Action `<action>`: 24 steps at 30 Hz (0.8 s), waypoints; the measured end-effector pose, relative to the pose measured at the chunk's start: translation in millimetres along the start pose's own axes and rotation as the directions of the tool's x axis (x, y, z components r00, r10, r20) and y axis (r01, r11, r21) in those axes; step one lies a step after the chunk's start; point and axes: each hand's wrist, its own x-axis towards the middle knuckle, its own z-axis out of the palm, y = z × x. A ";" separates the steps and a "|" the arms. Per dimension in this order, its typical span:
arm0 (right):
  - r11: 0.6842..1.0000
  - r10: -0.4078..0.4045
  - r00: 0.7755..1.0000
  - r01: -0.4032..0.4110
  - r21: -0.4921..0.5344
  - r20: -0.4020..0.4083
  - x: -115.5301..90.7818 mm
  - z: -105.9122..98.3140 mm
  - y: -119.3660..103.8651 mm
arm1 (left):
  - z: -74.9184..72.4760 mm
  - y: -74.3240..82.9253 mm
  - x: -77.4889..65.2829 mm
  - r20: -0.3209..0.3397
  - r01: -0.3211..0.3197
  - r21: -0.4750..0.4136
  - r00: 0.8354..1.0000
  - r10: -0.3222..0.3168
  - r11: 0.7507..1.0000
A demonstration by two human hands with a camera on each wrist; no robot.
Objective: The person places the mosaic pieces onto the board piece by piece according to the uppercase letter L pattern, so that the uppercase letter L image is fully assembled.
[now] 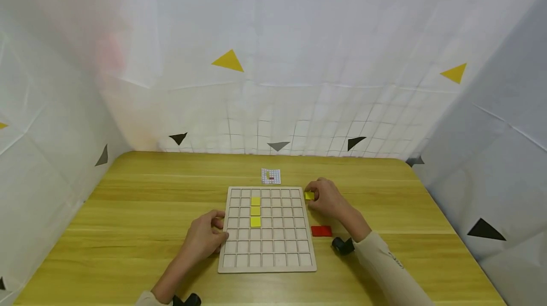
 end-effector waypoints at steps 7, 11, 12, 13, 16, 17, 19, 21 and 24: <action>1.000 -0.024 1.000 0.024 0.001 0.009 0.9 0.0 -0.5 | -1.1 0.3 -0.9 0.000 0.005 0.004 1.000 -0.005 1.000; 1.000 -0.022 1.000 0.022 0.002 0.002 1.4 0.8 0.1 | -1.3 0.3 -1.0 0.001 0.006 -0.001 1.000 -0.006 1.000; 1.000 -0.018 1.000 0.018 0.001 0.001 1.4 1.1 0.2 | -1.2 0.4 -1.0 0.001 0.006 -0.003 1.000 -0.006 1.000; 1.000 -0.011 1.000 0.011 0.002 0.002 1.4 1.5 0.5 | -1.0 0.7 -1.1 0.001 0.006 -0.004 1.000 -0.006 1.000; 1.000 0.008 1.000 -0.008 0.005 0.003 1.3 2.0 1.0 | -0.2 1.1 -0.8 0.001 0.006 -0.005 1.000 -0.006 1.000; 1.000 0.014 1.000 -0.014 0.007 0.003 1.2 2.2 1.1 | 0.1 1.2 -0.7 0.001 0.007 -0.005 1.000 -0.007 1.000; 1.000 0.016 1.000 -0.016 0.009 -0.001 0.9 2.3 1.2 | 0.4 1.8 -0.9 0.001 0.008 -0.003 1.000 -0.008 1.000; 1.000 0.007 1.000 -0.007 0.009 -0.009 0.5 2.2 1.3 | 0.5 1.8 -1.0 0.000 0.012 -0.003 1.000 -0.012 1.000; 1.000 -0.011 1.000 0.012 0.008 -0.022 -0.2 1.9 1.6 | 0.2 2.2 -1.5 -0.001 0.010 -0.003 1.000 -0.010 1.000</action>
